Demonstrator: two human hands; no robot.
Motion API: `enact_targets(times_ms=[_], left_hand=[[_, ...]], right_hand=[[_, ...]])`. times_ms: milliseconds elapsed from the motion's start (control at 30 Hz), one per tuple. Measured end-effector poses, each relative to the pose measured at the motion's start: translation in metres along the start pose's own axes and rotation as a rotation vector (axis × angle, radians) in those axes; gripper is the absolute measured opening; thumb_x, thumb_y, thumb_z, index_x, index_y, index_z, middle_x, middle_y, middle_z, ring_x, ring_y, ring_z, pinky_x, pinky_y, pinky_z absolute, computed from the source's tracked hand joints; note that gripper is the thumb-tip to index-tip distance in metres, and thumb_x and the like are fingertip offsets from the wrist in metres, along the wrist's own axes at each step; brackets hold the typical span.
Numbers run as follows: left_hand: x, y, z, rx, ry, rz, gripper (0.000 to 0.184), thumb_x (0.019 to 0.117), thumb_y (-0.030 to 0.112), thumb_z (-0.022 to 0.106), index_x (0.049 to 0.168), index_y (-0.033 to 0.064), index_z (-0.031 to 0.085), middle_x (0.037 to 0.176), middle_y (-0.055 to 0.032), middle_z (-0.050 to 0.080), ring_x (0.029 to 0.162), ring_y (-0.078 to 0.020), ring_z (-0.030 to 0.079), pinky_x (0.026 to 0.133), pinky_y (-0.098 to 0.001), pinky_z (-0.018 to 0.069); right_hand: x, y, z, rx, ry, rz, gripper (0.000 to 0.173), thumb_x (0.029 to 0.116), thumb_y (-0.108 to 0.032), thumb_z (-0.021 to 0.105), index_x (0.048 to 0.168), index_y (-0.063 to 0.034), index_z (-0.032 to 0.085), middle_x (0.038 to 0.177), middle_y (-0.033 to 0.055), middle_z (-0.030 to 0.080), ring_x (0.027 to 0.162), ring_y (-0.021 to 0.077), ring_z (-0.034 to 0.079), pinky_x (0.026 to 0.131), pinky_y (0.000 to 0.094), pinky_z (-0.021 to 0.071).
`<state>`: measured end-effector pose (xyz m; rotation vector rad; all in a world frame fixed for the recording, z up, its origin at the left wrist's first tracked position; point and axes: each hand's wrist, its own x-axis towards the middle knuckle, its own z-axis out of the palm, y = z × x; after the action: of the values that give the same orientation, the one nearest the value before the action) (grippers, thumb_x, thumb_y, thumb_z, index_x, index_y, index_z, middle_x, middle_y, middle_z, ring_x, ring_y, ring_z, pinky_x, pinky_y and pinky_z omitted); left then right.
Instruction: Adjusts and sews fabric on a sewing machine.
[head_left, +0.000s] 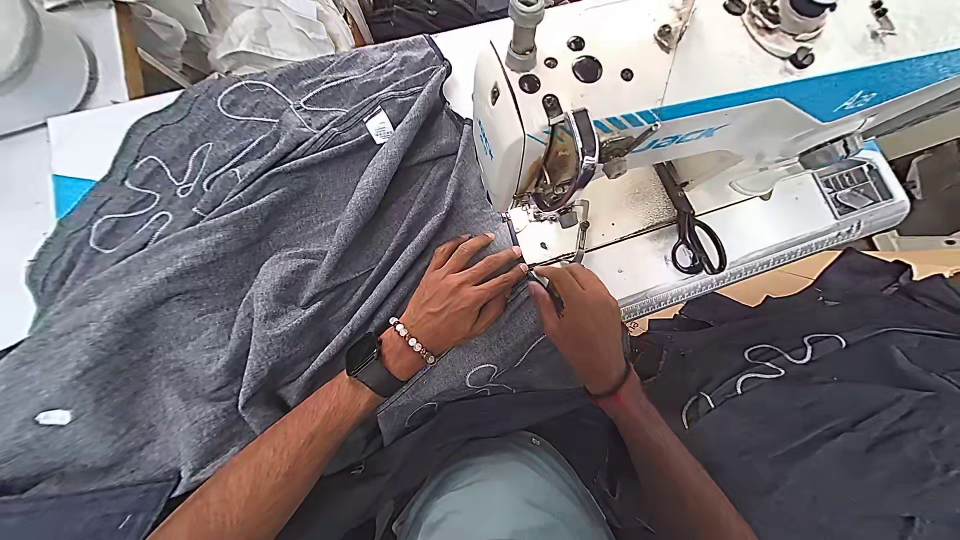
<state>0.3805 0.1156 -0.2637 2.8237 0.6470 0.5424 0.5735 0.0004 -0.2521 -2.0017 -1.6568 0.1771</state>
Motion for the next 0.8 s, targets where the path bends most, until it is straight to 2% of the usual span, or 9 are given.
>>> enact_targets(times_ms=[133,200,333,400,433,500,600,700,800], left_hand=[[0.000,0.000,0.000,0.018,0.004,-0.016,0.038,0.1039,0.035,0.049,0.136,0.0324,0.068,0.148,0.0077,0.059,0.145,-0.0251,0.044,0.119,-0.0498,0.0317],[0.000,0.001,0.001,0.021,0.001,-0.019,0.038,0.1038,0.035,0.048,0.137,0.0323,0.068,0.149,0.0081,0.058,0.145,-0.0247,0.043,0.119,-0.0492,0.0316],[-0.001,0.001,0.002,0.027,-0.014,-0.023,0.038,0.1040,0.035,0.048,0.137,0.0336,0.067,0.149,0.0076,0.058,0.145,-0.0254,0.043,0.119,-0.0495,0.0318],[0.000,0.000,0.002,0.027,-0.016,-0.016,0.038,0.1042,0.035,0.048,0.137,0.0338,0.067,0.149,0.0075,0.058,0.146,-0.0255,0.042,0.119,-0.0495,0.0314],[0.000,0.000,0.002,0.030,-0.014,-0.015,0.038,0.1041,0.035,0.048,0.137,0.0337,0.067,0.149,0.0074,0.058,0.146,-0.0256,0.042,0.119,-0.0495,0.0315],[-0.002,0.001,0.001,0.023,-0.017,-0.014,0.038,0.1040,0.034,0.048,0.137,0.0334,0.067,0.149,0.0070,0.058,0.146,-0.0255,0.042,0.119,-0.0491,0.0314],[-0.001,0.001,0.001,0.007,-0.018,-0.011,0.038,0.1042,0.033,0.048,0.137,0.0330,0.067,0.150,0.0071,0.057,0.146,-0.0250,0.042,0.120,-0.0486,0.0307],[0.000,0.001,-0.001,0.002,-0.020,-0.007,0.038,0.1045,0.033,0.048,0.138,0.0325,0.067,0.149,0.0070,0.058,0.146,-0.0248,0.043,0.119,-0.0487,0.0314],[0.000,0.001,-0.001,0.022,-0.014,-0.019,0.038,0.1043,0.035,0.048,0.137,0.0327,0.067,0.149,0.0084,0.058,0.146,-0.0235,0.043,0.119,-0.0479,0.0312]], right_hand=[[-0.007,0.003,-0.001,-0.019,-0.024,-0.003,0.027,0.1021,-0.031,0.057,0.114,-0.0174,0.077,0.063,0.0000,0.064,0.051,0.0169,0.058,0.046,0.0384,0.0457],[-0.022,0.006,-0.012,-0.056,0.011,-0.066,0.024,0.0999,-0.024,0.058,0.110,-0.0152,0.078,0.071,0.0014,0.070,0.057,0.0167,0.065,0.048,0.0372,0.0505],[-0.084,0.025,-0.022,-0.176,0.133,-0.310,0.016,0.0995,-0.015,0.056,0.092,-0.0115,0.070,0.075,0.0060,0.060,0.066,0.0226,0.059,0.055,0.0361,0.0470],[-0.108,0.034,-0.023,-0.320,-0.086,-0.217,0.013,0.0924,-0.009,0.058,0.083,-0.0102,0.068,0.076,0.0088,0.061,0.065,0.0260,0.061,0.053,0.0388,0.0462],[-0.111,0.032,-0.029,-0.362,-0.334,-0.110,0.008,0.0862,-0.007,0.064,0.082,-0.0074,0.071,0.079,0.0133,0.066,0.067,0.0313,0.067,0.052,0.0451,0.0522],[-0.097,0.015,-0.051,-0.254,-0.849,0.092,0.012,0.0906,-0.016,0.065,0.092,-0.0088,0.074,0.089,0.0150,0.072,0.080,0.0358,0.072,0.061,0.0560,0.0565],[-0.069,-0.008,-0.058,-0.017,-0.461,0.008,0.022,0.0964,-0.039,0.062,0.098,-0.0221,0.076,0.090,-0.0002,0.070,0.081,0.0177,0.069,0.064,0.0409,0.0588],[-0.021,-0.014,-0.024,-0.040,-0.073,0.030,0.035,0.1019,-0.040,0.057,0.118,-0.0133,0.073,0.108,0.0091,0.070,0.098,0.0263,0.066,0.080,0.0438,0.0539],[-0.007,-0.006,0.008,-0.111,0.068,0.010,0.029,0.1035,-0.033,0.057,0.111,-0.0129,0.075,0.084,0.0042,0.072,0.072,0.0206,0.069,0.059,0.0382,0.0547]])
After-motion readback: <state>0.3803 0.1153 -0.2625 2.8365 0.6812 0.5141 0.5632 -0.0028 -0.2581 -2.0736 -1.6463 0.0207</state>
